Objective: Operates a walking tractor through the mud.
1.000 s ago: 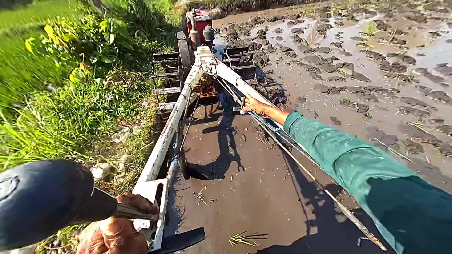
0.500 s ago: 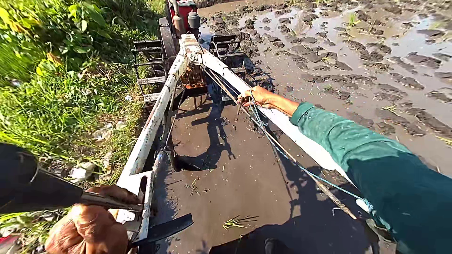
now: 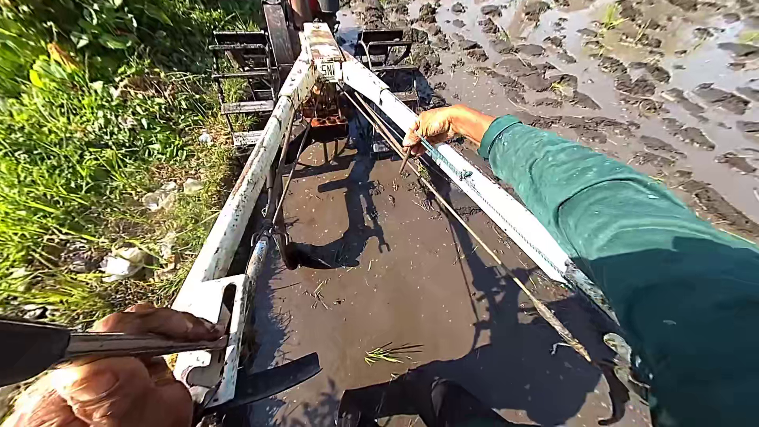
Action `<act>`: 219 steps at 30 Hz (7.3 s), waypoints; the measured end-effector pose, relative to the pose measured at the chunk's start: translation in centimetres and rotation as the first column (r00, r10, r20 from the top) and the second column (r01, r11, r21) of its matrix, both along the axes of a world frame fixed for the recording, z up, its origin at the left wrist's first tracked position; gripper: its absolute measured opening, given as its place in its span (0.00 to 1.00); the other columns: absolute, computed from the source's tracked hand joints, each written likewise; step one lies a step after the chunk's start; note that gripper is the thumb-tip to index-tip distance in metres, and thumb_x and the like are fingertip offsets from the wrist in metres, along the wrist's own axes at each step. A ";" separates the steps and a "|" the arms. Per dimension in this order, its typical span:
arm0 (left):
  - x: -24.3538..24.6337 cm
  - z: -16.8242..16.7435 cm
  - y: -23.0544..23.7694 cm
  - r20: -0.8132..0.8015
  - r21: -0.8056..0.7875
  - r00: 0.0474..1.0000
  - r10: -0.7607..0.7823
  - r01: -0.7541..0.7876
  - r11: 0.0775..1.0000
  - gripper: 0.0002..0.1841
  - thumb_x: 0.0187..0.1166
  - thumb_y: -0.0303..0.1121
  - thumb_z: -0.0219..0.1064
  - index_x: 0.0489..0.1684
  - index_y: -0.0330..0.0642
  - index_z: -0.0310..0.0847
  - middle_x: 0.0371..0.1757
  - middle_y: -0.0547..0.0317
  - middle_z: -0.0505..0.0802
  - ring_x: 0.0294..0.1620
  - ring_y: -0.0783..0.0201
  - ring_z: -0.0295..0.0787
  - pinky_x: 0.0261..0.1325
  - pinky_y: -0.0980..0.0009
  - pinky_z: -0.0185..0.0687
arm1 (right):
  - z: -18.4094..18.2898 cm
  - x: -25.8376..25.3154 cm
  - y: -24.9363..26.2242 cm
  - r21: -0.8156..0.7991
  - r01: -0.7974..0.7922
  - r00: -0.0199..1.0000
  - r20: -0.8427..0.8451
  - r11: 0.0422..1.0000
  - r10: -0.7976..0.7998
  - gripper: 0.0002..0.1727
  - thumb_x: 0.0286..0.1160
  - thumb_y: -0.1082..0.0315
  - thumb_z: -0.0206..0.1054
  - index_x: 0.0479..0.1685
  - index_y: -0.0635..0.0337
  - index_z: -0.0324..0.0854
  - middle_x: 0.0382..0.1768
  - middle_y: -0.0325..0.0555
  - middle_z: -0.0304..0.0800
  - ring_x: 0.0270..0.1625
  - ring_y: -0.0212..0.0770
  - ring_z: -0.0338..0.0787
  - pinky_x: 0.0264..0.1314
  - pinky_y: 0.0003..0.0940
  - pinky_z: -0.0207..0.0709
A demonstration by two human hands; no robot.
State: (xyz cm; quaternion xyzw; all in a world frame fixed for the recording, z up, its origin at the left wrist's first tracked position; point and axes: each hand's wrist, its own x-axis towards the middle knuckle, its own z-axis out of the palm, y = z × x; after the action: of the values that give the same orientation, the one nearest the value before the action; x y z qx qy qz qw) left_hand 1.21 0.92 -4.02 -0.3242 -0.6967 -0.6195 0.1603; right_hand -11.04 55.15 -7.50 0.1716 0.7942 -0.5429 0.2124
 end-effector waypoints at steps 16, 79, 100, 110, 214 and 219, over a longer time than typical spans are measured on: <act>-0.4 2.5 1.8 -0.238 -0.067 0.971 0.020 -0.037 0.997 0.32 0.93 0.58 0.41 0.23 0.45 0.73 0.18 0.67 0.79 0.21 0.80 0.81 0.26 0.81 0.78 | 0.7 1.0 -3.5 0.689 -0.476 0.788 0.059 0.546 0.612 0.10 0.71 0.75 0.76 0.48 0.67 0.89 0.49 0.62 0.91 0.56 0.60 0.89 0.66 0.62 0.75; -1.4 -0.3 -0.4 -0.033 -0.034 0.999 -0.032 0.031 0.999 0.23 0.89 0.61 0.51 0.32 0.58 0.82 0.27 0.75 0.90 0.28 0.72 0.90 0.35 0.73 0.89 | -4.6 3.7 -4.9 -0.239 0.606 0.778 -0.021 0.759 -0.628 0.25 0.92 0.44 0.49 0.67 0.57 0.73 0.45 0.50 0.81 0.35 0.42 0.86 0.39 0.36 0.85; -0.4 7.6 -1.9 0.102 -0.213 0.963 -0.249 0.265 0.940 0.44 0.73 0.72 0.63 0.86 0.62 0.55 0.46 0.73 0.93 0.41 0.67 0.94 0.47 0.66 0.94 | -6.9 54.0 -7.0 -0.101 0.491 0.858 -0.115 0.865 -0.501 0.19 0.93 0.66 0.42 0.66 0.72 0.69 0.48 0.43 0.84 0.50 0.25 0.85 0.56 0.25 0.81; -1.6 15.3 -0.5 0.207 -0.205 0.923 -0.324 0.365 0.908 0.34 0.80 0.72 0.55 0.80 0.65 0.71 0.44 0.64 0.96 0.37 0.60 0.98 0.38 0.62 0.98 | -6.6 60.0 -14.7 -0.513 0.598 0.735 0.044 0.616 -0.677 0.57 0.44 0.16 0.72 0.68 0.53 0.73 0.50 0.39 0.93 0.53 0.37 0.94 0.56 0.35 0.88; -145.3 -20.3 22.6 0.872 -0.389 0.462 0.160 0.455 0.801 0.17 0.64 0.30 0.70 0.52 0.37 0.80 0.38 0.63 0.90 0.36 0.71 0.87 0.44 0.68 0.86 | -20.3 -89.5 14.8 0.554 0.773 0.473 -0.180 0.308 -0.863 0.35 0.92 0.47 0.51 0.77 0.74 0.69 0.60 0.80 0.83 0.61 0.73 0.86 0.67 0.71 0.74; -147.0 -20.1 30.6 0.855 -0.454 0.456 0.248 0.423 0.784 0.18 0.72 0.26 0.69 0.60 0.32 0.78 0.41 0.56 0.89 0.36 0.68 0.87 0.44 0.68 0.86 | -18.5 -93.0 22.5 0.630 0.699 0.553 -0.177 0.338 -0.814 0.34 0.93 0.49 0.51 0.80 0.74 0.67 0.71 0.79 0.77 0.74 0.73 0.79 0.79 0.68 0.66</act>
State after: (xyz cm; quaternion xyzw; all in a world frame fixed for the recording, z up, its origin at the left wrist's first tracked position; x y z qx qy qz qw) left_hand -145.81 31.51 -24.07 -0.0252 -0.8158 -0.4404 -0.3741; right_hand -104.02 77.63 -26.00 0.6270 0.7321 -0.2567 -0.0703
